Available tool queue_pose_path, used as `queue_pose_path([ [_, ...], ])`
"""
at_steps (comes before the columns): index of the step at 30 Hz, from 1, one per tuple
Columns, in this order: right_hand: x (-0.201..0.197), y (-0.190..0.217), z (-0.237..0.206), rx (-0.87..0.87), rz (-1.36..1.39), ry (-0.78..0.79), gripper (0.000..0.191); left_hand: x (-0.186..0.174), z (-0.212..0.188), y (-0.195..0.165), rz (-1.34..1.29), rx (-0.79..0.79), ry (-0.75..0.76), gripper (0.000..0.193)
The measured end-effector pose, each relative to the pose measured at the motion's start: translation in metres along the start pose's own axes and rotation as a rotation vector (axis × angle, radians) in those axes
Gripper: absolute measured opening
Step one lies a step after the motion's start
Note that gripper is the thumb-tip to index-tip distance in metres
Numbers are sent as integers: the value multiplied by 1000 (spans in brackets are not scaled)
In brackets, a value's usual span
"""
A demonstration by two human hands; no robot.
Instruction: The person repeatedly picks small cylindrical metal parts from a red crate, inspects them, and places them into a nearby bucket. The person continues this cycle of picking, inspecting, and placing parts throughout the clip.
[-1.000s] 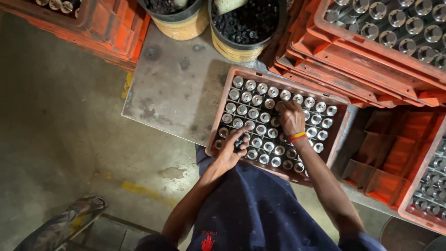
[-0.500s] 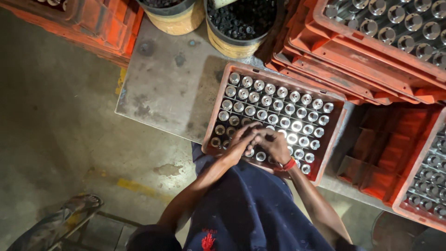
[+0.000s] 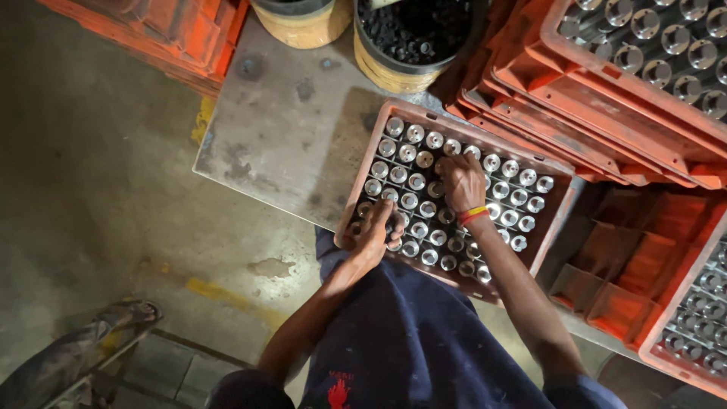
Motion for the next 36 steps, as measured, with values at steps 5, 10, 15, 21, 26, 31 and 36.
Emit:
queue_pose_path([
  [5,-20,14,-27,222,148,-148,42,12,-7,-16,221,68,15,42],
  [10,29,55,-97,732,1393,182,42,41,-11,-23,372,169,98,43],
  [15,35,34,-80,681,1111,-19,27,30,7,-7,277,-18,-74,33],
  [21,17,14,6,12,117,-5,13,-10,20,3,-232,-84,-77,26],
  [26,23,21,25,-90,-26,107,26,-15,7,-9,-72,38,-87,30],
  [31,15,24,6,30,191,24,39,-1,-9,-31,150,112,-92,39],
  [36,45,46,-61,453,945,468,35,7,-8,-29,350,81,28,38],
])
Point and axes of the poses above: each hand's wrist, its own z-axis towards the middle knuckle, its own x-axis out of the palm, y = z × x, the point moved 4 cm from there along z, towards the middle knuckle, and after that the axes turned 7 degrees about z, right-handed, at the moved point
